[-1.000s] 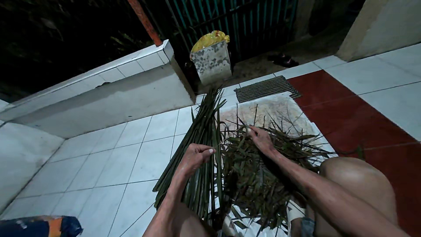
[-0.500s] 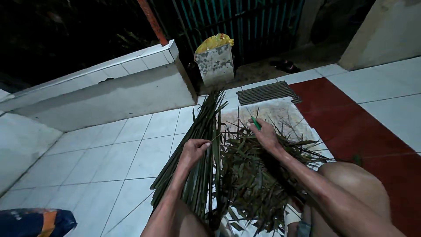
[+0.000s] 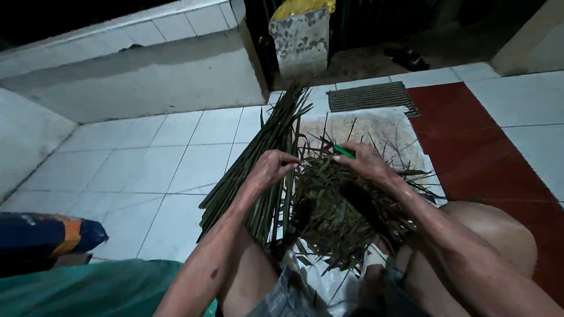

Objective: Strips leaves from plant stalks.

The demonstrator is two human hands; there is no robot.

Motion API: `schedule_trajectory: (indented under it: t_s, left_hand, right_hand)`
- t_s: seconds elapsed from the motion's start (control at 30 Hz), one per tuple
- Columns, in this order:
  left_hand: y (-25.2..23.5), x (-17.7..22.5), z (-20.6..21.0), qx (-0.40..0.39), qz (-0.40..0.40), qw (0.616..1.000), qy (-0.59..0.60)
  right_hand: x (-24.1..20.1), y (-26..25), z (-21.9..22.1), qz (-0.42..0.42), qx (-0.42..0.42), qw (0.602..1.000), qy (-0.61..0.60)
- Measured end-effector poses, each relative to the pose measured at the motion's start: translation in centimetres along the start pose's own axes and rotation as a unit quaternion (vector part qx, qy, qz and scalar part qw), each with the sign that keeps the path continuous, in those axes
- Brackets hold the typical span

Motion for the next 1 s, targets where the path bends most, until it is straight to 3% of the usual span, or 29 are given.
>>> schedule_trajectory:
  t_s: [0.3,0.6,0.7,0.87,0.93,1.0]
  left_hand:
    - [-1.2,-2.7,0.6,-0.018,-0.004,0.999,-0.042]
    - [-1.6,-2.0,1.2,0.000,0.017,0.999,-0.038]
    - [-1.2,-0.8,-0.1,0.078,0.037,0.994,-0.069]
    - [0.3,1.6,-4.9,0.358,0.062,0.928,-0.079]
    - [-0.5,0.9,-4.5,0.362,0.015,0.931,-0.038]
    - [-1.8,0.0,-2.5,0.278,-0.041,0.960,0.017]
  right_hand:
    - [0.6,0.4,1.2,0.028,-0.072,0.997,0.029]
    - [0.7,-0.5,1.7,0.043,-0.083,0.996,0.000]
    - [1.2,-0.7,1.6,0.073,-0.084,0.994,-0.019]
    - [0.8,-0.9,1.0,0.112,-0.033,0.989,-0.091]
    - [0.6,-1.2,0.9,0.113,-0.010,0.985,-0.133]
    - [0.2,-1.4,1.2,0.110,0.005,0.980,-0.165]
Point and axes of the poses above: each hand's wrist, its own y-axis away from the middle knuckle, its own z-axis out of the palm, x = y × z, the point moved 6 cm from there along -y, towards the middle knuckle, and after that the axes turned 10 degrees about -y, right-handed, at the moved point
